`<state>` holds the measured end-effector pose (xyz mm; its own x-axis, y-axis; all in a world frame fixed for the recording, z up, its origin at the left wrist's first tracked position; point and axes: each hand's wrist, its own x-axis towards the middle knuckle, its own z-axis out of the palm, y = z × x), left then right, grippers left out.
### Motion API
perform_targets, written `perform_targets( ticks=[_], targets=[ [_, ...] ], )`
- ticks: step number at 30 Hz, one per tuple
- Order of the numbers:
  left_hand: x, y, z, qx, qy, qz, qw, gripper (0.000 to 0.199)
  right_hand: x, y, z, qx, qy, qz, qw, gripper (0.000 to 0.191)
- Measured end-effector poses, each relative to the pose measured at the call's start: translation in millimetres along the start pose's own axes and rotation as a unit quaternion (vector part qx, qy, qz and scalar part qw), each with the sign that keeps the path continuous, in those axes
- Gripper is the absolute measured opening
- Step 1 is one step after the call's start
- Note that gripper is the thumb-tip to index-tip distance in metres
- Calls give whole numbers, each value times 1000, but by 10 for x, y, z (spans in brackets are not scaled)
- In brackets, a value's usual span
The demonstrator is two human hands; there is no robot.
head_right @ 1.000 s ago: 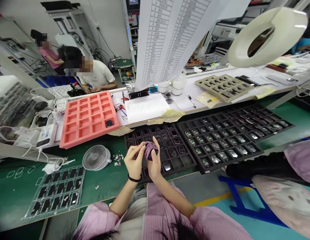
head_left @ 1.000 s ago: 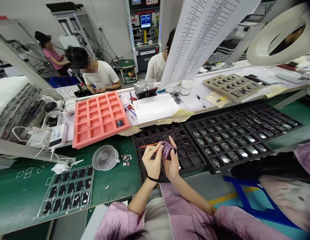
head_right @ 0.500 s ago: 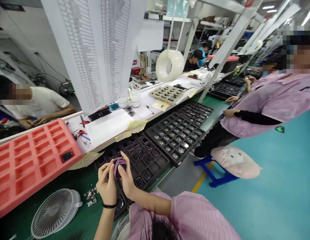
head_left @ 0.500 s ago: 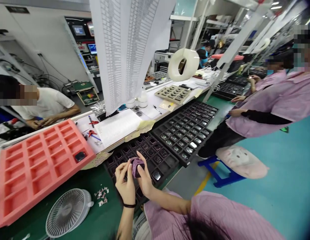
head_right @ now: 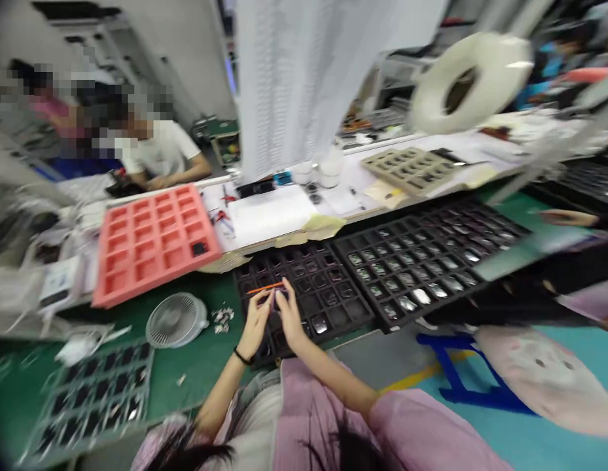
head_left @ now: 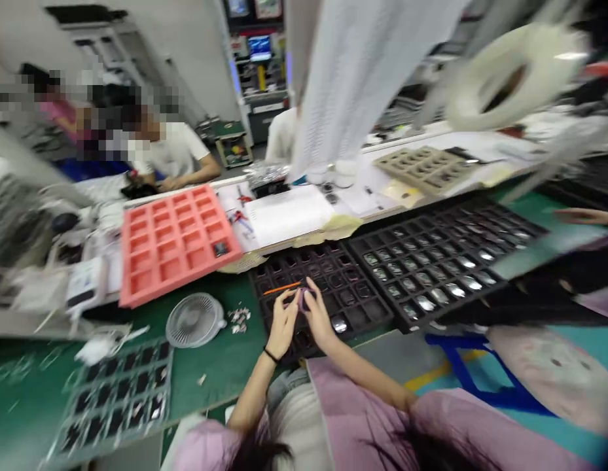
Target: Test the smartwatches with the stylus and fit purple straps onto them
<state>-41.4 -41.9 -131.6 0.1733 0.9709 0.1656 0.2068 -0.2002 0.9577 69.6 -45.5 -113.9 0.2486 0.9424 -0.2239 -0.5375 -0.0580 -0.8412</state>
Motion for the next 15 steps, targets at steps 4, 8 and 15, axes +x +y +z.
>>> perform_targets(
  ticks=[4, 8, 15],
  targets=[
    [-144, -694, -440, 126, 118, -128, 977, 38, 84, 125, -158, -8, -1, 111, 994, 59],
    [-327, -1253, -829, 319, 155, -274, 894, 27, 89, 142, -296, -23, 17, 134, 991, 55],
    [-247, -1671, -756, 367, 105, -332, 863, 23, -11, 183, -322, -38, 8, 169, 985, 50]
  ],
)
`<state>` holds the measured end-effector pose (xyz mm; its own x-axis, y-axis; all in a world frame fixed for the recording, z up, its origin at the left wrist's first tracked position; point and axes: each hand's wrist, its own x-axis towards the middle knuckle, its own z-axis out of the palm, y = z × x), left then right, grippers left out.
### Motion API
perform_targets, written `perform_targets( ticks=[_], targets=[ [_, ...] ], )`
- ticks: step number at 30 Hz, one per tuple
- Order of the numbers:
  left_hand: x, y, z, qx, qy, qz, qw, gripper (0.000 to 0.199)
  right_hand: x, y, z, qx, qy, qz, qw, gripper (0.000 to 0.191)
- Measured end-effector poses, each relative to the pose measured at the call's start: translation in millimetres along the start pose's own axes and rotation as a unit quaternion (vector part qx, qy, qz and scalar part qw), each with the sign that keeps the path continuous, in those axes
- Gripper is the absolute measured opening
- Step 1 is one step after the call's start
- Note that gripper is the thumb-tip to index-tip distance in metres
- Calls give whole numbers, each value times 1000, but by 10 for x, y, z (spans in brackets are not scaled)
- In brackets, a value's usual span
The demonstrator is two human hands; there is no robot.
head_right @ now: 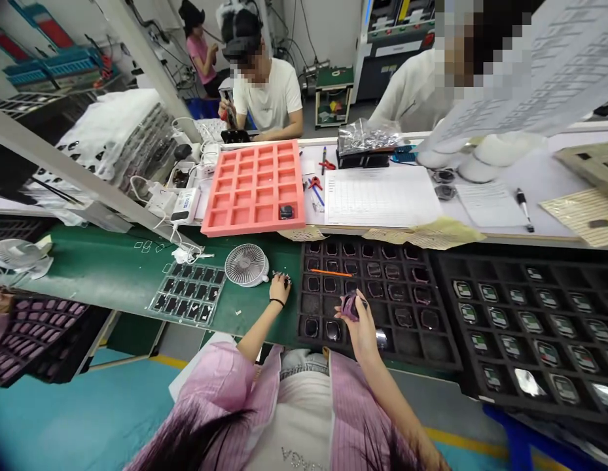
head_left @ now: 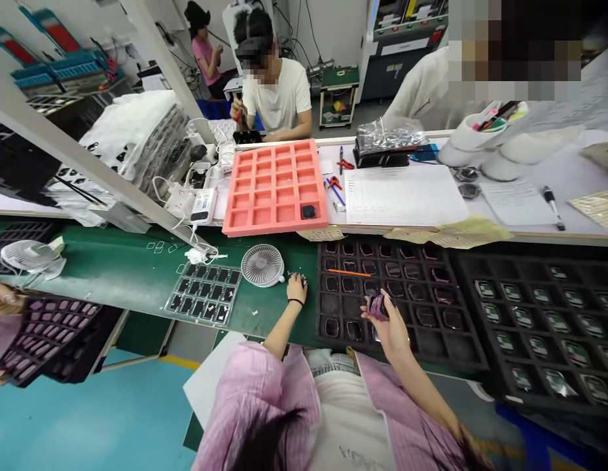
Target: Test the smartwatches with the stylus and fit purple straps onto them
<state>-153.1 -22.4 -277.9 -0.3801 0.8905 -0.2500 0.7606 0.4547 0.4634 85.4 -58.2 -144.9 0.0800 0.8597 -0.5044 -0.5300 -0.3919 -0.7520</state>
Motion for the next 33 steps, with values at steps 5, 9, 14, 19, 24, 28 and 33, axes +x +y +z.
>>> perform_targets(
  ticks=[5, 9, 14, 19, 24, 28, 33],
  targets=[
    [121, 13, 84, 41, -25, -16, 999, 19, -19, 9, 41, 14, -5, 15, 1000, 50],
    [145, -12, 70, 65, -52, 6, 997, 18, -4, -27, 83, 28, -14, 13, 999, 49],
    [136, -22, 36, 86, -71, 37, 993, 24, 31, -113, 140, 62, -45, 54, 996, 40],
    [124, -59, -29, 87, -94, 63, 990, 22, 41, -237, 186, 62, -92, 114, 987, 32],
    [78, -104, -68, 86, -120, 72, 986, 14, 23, -278, 195, 61, -87, 128, 986, 29],
    [41, -140, -85, 86, -136, 81, 984, 17, 5, -276, 169, 58, -78, 138, 986, 27],
    [56, -220, -143, 89, -158, 98, 979, 25, -21, -281, 155, 67, -72, 142, 985, 26]
  ],
)
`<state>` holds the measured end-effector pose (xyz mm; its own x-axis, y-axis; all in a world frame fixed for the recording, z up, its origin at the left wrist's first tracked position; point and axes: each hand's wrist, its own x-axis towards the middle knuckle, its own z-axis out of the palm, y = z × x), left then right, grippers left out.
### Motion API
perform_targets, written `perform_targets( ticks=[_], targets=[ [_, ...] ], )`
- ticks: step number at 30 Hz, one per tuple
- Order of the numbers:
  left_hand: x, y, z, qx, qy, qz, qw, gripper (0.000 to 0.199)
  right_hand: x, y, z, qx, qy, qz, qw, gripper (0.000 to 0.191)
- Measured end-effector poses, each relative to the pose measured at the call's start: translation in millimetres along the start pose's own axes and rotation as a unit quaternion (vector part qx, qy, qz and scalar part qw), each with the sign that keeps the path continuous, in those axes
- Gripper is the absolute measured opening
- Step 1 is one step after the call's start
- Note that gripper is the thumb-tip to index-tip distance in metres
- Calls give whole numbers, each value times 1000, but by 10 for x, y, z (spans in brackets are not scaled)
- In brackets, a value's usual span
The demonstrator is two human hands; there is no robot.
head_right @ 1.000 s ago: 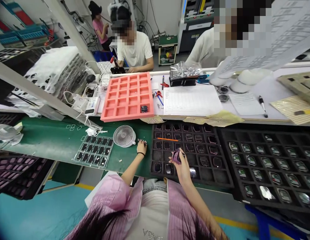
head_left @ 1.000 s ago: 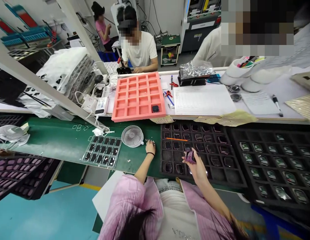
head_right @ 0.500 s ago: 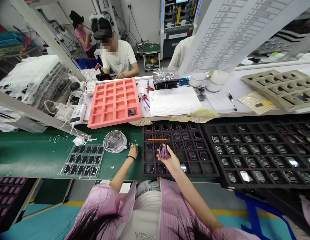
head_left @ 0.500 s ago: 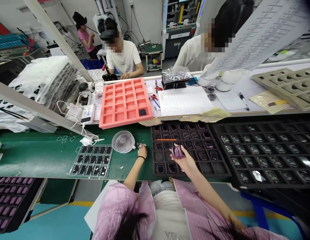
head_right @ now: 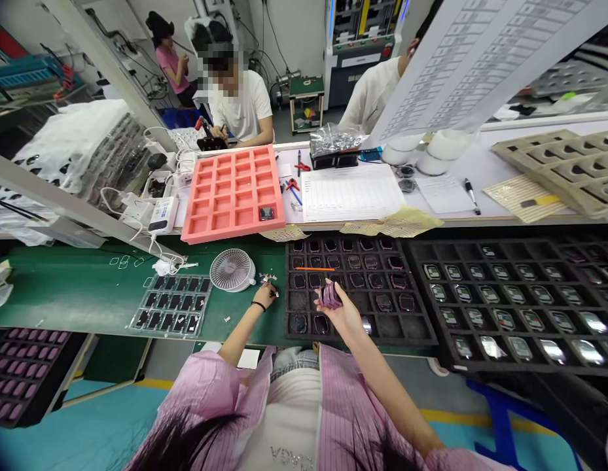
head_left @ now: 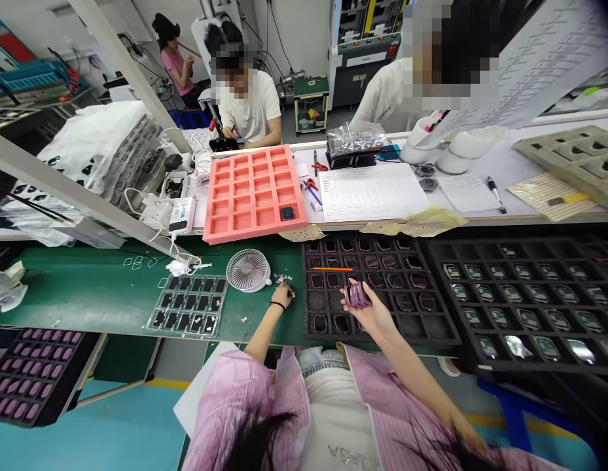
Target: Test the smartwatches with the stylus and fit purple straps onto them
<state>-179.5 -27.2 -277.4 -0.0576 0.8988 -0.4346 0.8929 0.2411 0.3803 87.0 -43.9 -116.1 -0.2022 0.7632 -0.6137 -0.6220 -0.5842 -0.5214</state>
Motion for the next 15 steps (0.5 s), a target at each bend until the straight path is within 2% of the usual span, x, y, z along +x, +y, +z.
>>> perform_targets(
  ticks=[6, 9, 15],
  targets=[
    [18, -20, -101, -6, -16, 16, 1000, 16, -19, 17, 11, 0, -13, 9, 1000, 20],
    [-26, 45, -111, -14, -3, 5, 1000, 20, -23, 24, 5, -1, -16, 12, 1000, 17],
    [-124, 181, -173, -59, 26, 6, 998, 6, -10, 30, -27, 0, -21, 12, 1000, 19]
  ],
)
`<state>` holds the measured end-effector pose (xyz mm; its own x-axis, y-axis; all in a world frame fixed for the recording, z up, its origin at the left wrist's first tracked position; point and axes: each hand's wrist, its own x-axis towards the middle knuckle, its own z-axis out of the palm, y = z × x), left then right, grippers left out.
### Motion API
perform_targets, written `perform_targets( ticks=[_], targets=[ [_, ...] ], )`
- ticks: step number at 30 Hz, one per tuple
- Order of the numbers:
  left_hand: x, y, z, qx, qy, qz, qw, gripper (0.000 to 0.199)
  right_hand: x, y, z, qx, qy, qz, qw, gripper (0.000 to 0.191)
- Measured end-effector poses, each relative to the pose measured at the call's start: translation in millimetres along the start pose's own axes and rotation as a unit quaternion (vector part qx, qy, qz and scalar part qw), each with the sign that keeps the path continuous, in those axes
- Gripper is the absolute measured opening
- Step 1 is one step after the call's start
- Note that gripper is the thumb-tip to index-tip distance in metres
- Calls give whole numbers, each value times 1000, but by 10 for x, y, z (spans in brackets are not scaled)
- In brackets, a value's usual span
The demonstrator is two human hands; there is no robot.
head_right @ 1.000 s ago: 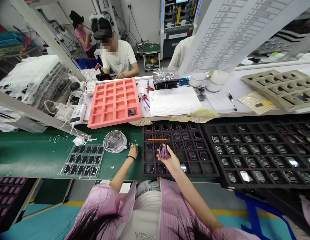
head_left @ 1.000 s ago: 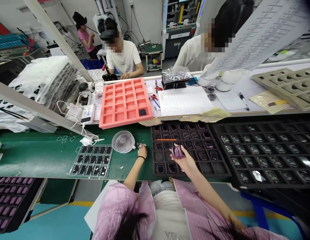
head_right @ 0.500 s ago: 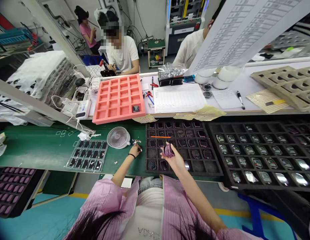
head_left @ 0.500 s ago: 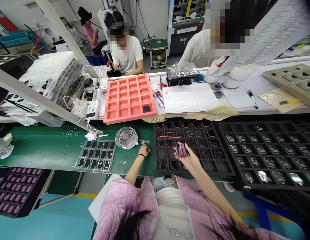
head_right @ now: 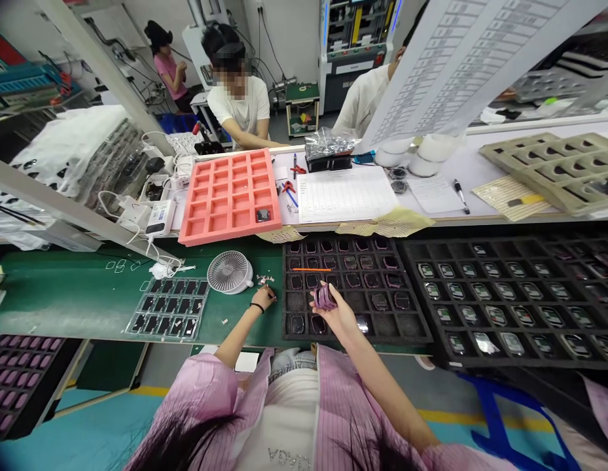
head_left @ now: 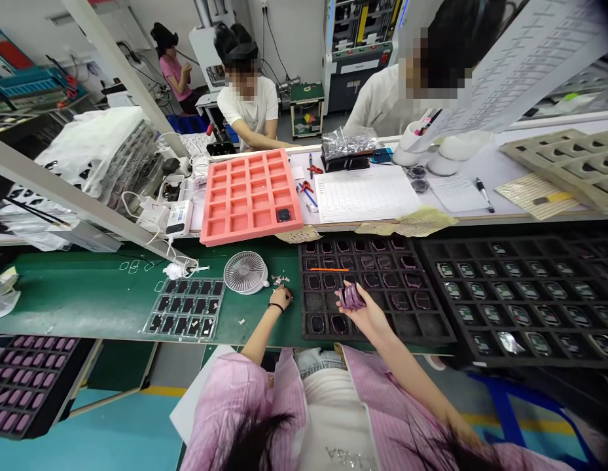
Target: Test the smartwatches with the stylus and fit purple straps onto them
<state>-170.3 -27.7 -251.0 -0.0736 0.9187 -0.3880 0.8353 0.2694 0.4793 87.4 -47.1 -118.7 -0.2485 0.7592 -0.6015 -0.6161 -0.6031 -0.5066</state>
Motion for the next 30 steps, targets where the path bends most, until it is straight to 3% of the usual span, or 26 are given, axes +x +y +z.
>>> perform_targets(
  ticks=[3, 6, 9, 11, 13, 16, 19, 25, 30],
  targets=[
    [-73, 174, -185, -41, 20, 32, 998, 2, 0, -33, -11, 1, -14, 20, 1000, 21],
    [-274, 540, -455, -112, 62, 118, 985, 17, -28, -94, 13, -5, -49, 69, 996, 26],
    [-557, 1015, -714, -251, 73, 353, 898, 20, -76, -147, 78, -11, -107, 120, 987, 31],
    [-707, 1277, -843, -267, 44, 453, 849, 17, -102, -171, 129, -12, -140, 141, 980, 31],
    [-789, 1431, -927, -259, 45, 506, 822, 16, -120, -188, 172, -12, -164, 151, 975, 32],
    [-801, 1481, -991, -244, 77, 514, 819, 17, -129, -210, 208, -16, -190, 159, 969, 32],
    [-759, 1445, -1030, -223, 69, 509, 828, 20, -129, -215, 221, -22, -203, 168, 965, 34],
    [-706, 1412, -1082, -179, -5, 520, 835, 23, -91, -152, 183, -68, -210, 166, 961, 34],
    [-710, 1312, -968, -225, -107, 493, 833, 30, -61, -82, 61, -117, -227, 204, 945, 32]
  ],
)
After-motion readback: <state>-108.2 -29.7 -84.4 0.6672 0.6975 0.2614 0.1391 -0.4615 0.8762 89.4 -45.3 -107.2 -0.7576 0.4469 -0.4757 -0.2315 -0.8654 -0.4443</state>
